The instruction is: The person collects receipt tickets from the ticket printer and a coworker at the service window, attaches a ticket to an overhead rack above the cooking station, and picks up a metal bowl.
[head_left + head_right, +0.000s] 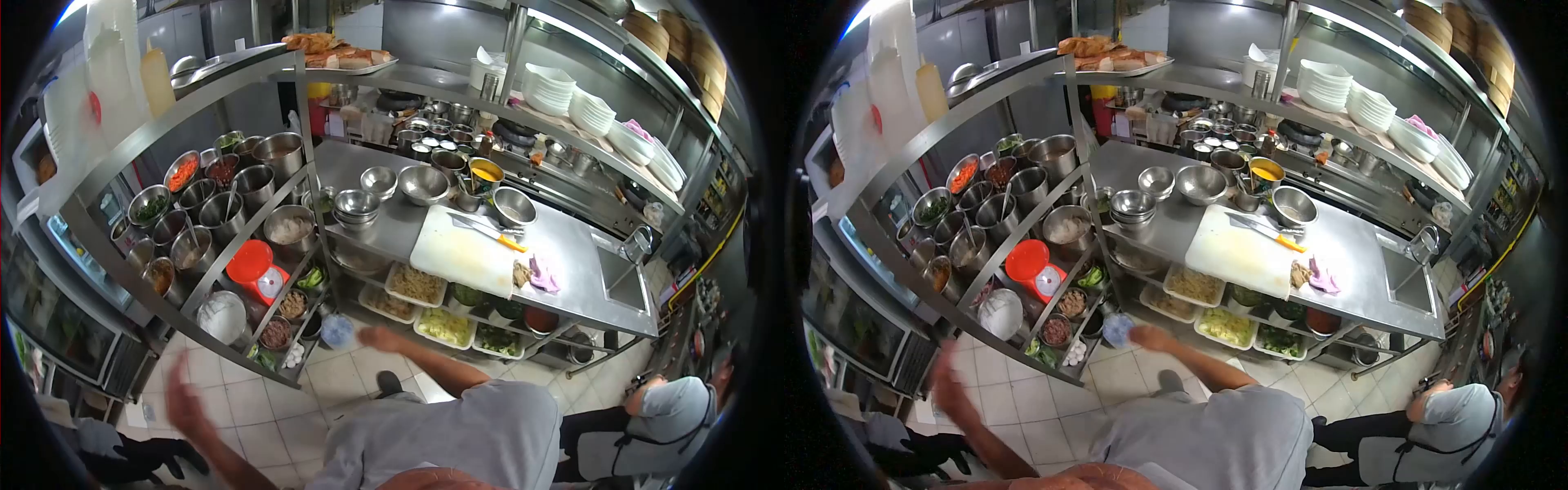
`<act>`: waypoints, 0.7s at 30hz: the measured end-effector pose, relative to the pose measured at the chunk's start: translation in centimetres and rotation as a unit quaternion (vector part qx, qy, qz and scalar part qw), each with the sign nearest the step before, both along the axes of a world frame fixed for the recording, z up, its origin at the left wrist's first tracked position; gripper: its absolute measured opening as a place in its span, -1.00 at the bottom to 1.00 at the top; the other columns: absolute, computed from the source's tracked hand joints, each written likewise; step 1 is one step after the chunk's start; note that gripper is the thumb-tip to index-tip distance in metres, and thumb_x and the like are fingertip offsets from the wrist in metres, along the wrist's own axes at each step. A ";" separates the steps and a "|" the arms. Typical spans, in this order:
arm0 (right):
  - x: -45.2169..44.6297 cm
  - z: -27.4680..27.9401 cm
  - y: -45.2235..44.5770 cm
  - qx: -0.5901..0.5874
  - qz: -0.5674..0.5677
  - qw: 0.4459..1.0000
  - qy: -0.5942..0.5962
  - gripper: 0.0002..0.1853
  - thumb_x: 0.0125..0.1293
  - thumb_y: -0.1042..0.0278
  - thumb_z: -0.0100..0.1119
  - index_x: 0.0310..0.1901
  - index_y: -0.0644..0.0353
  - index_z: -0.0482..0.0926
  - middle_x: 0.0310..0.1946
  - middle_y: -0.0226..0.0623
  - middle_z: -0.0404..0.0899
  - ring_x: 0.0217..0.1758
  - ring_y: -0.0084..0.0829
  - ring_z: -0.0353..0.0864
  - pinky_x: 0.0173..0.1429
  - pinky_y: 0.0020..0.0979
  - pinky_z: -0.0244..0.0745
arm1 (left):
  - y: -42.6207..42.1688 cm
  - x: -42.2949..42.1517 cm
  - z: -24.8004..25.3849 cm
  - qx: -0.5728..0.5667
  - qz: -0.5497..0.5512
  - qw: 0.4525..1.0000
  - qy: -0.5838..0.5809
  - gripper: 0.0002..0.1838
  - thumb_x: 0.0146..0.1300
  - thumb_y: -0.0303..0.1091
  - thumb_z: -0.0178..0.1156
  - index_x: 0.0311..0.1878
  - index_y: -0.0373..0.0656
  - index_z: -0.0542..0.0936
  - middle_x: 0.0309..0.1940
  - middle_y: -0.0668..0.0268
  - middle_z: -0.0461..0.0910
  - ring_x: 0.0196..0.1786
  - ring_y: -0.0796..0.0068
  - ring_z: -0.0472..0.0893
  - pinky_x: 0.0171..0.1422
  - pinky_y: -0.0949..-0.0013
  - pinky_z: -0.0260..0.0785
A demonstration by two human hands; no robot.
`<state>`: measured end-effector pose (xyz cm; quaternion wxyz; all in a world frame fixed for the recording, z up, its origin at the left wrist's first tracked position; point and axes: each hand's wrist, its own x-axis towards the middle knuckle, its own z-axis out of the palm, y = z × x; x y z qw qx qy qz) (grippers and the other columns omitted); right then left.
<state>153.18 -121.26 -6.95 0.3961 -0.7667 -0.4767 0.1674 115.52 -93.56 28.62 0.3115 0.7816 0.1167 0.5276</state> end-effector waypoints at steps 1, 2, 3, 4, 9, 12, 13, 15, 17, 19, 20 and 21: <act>0.7 9.1 -0.3 0.023 -0.038 0.999 0.009 -0.62 0.50 0.05 0.17 0.11 0.16 0.67 -0.09 -0.06 0.73 -0.04 -0.10 0.72 0.10 -0.18 0.59 | -0.5 -1.0 6.5 0.068 0.090 0.991 0.075 -0.49 0.56 -0.20 0.00 0.32 -0.45 0.52 0.27 0.03 0.61 0.36 0.16 0.54 0.50 0.10 0.30; 0.0 19.5 -0.8 0.126 -0.063 0.984 -0.107 -0.59 0.44 0.13 0.29 0.18 0.22 0.63 -0.08 0.01 0.71 -0.03 -0.07 0.72 0.08 -0.19 0.60 | -0.4 -2.1 9.4 0.060 0.080 0.992 -0.073 -0.51 0.53 -0.21 0.00 0.30 -0.43 0.51 0.27 -0.02 0.57 0.37 0.11 0.51 0.52 0.06 0.28; 0.2 28.1 -1.8 0.131 -0.070 0.983 -0.111 -0.57 0.42 0.18 0.31 0.18 0.29 0.61 -0.03 0.03 0.70 0.02 -0.05 0.70 0.10 -0.15 0.59 | -0.3 -3.2 12.4 0.073 0.067 0.969 -0.224 -0.53 0.50 -0.22 0.01 0.28 -0.40 0.50 0.27 -0.07 0.54 0.37 0.05 0.49 0.53 0.01 0.25; -1.2 36.5 -3.1 0.160 -0.105 0.975 -0.109 -0.58 0.39 0.22 0.35 0.18 0.28 0.61 0.07 -0.04 0.69 0.13 -0.12 0.67 0.18 -0.16 0.54 | -0.3 -4.3 15.3 0.103 0.062 0.929 -0.351 -0.54 0.47 -0.23 0.01 0.25 -0.38 0.49 0.27 -0.12 0.50 0.37 0.00 0.46 0.55 -0.04 0.23; -6.3 57.5 -10.5 0.512 0.025 0.760 -0.399 -0.06 0.26 -0.23 0.32 0.49 0.28 0.26 0.38 -0.10 0.44 0.43 -0.05 0.41 0.51 0.01 0.21 | -9.6 -3.6 21.8 0.349 -0.172 0.743 -0.545 -0.53 0.45 -0.25 0.03 0.32 -0.30 0.40 0.35 -0.07 0.41 0.48 -0.02 0.35 0.63 -0.05 0.14; -9.3 64.0 -12.1 0.524 0.129 0.637 -0.551 -0.10 0.28 -0.19 0.30 0.46 0.29 0.29 0.35 -0.09 0.46 0.41 -0.06 0.43 0.50 0.00 0.23 | -11.1 -3.1 21.6 0.373 -0.156 0.759 -0.511 -0.54 0.44 -0.24 0.03 0.30 -0.31 0.41 0.32 -0.07 0.43 0.45 -0.01 0.36 0.60 -0.05 0.16; -9.9 64.9 -12.3 0.512 0.150 0.621 -0.574 -0.12 0.28 -0.18 0.30 0.45 0.29 0.30 0.35 -0.09 0.46 0.41 -0.06 0.43 0.49 0.00 0.24 | -11.6 -2.7 21.9 0.380 -0.156 0.761 -0.502 -0.54 0.44 -0.24 0.03 0.29 -0.31 0.42 0.31 -0.07 0.43 0.44 -0.01 0.37 0.60 -0.05 0.17; -10.6 65.7 -12.5 0.492 0.177 0.605 -0.600 -0.15 0.29 -0.15 0.29 0.43 0.30 0.31 0.33 -0.08 0.47 0.39 -0.06 0.44 0.48 -0.01 0.25 | -12.1 -2.7 21.7 0.386 -0.148 0.767 -0.492 -0.55 0.44 -0.23 0.03 0.28 -0.31 0.42 0.29 -0.07 0.44 0.42 -0.01 0.38 0.58 -0.05 0.18; -11.2 65.9 -12.6 0.480 0.194 0.597 -0.613 -0.19 0.30 -0.13 0.28 0.41 0.30 0.33 0.31 -0.08 0.48 0.38 -0.07 0.45 0.47 -0.02 0.26 | -12.6 -2.8 21.6 0.389 -0.143 0.769 -0.486 -0.55 0.44 -0.22 0.04 0.26 -0.32 0.43 0.26 -0.07 0.45 0.40 -0.01 0.39 0.56 -0.05 0.19; -11.2 65.9 -12.6 0.479 0.194 0.595 -0.616 -0.22 0.31 -0.10 0.27 0.39 0.31 0.35 0.29 -0.07 0.49 0.37 -0.07 0.46 0.46 -0.02 0.28 | -13.2 -3.0 21.6 0.393 -0.142 0.775 -0.474 -0.55 0.44 -0.22 0.04 0.25 -0.32 0.44 0.24 -0.07 0.46 0.38 -0.01 0.40 0.54 -0.05 0.20; -11.0 65.9 -12.6 0.479 0.196 0.597 -0.613 -0.23 0.31 -0.09 0.27 0.38 0.31 0.36 0.28 -0.07 0.50 0.36 -0.07 0.47 0.46 -0.03 0.28 | -13.4 -2.9 21.5 0.393 -0.141 0.778 -0.469 -0.56 0.44 -0.21 0.04 0.24 -0.32 0.44 0.23 -0.07 0.46 0.37 -0.01 0.41 0.54 -0.05 0.21; -10.8 66.0 -12.7 0.479 0.198 0.597 -0.612 -0.25 0.32 -0.08 0.27 0.37 0.31 0.36 0.27 -0.07 0.51 0.36 -0.07 0.47 0.46 -0.03 0.29 | -13.6 -2.9 21.4 0.393 -0.135 0.781 -0.467 -0.56 0.44 -0.21 0.04 0.24 -0.32 0.44 0.22 -0.07 0.47 0.36 -0.01 0.41 0.53 -0.05 0.21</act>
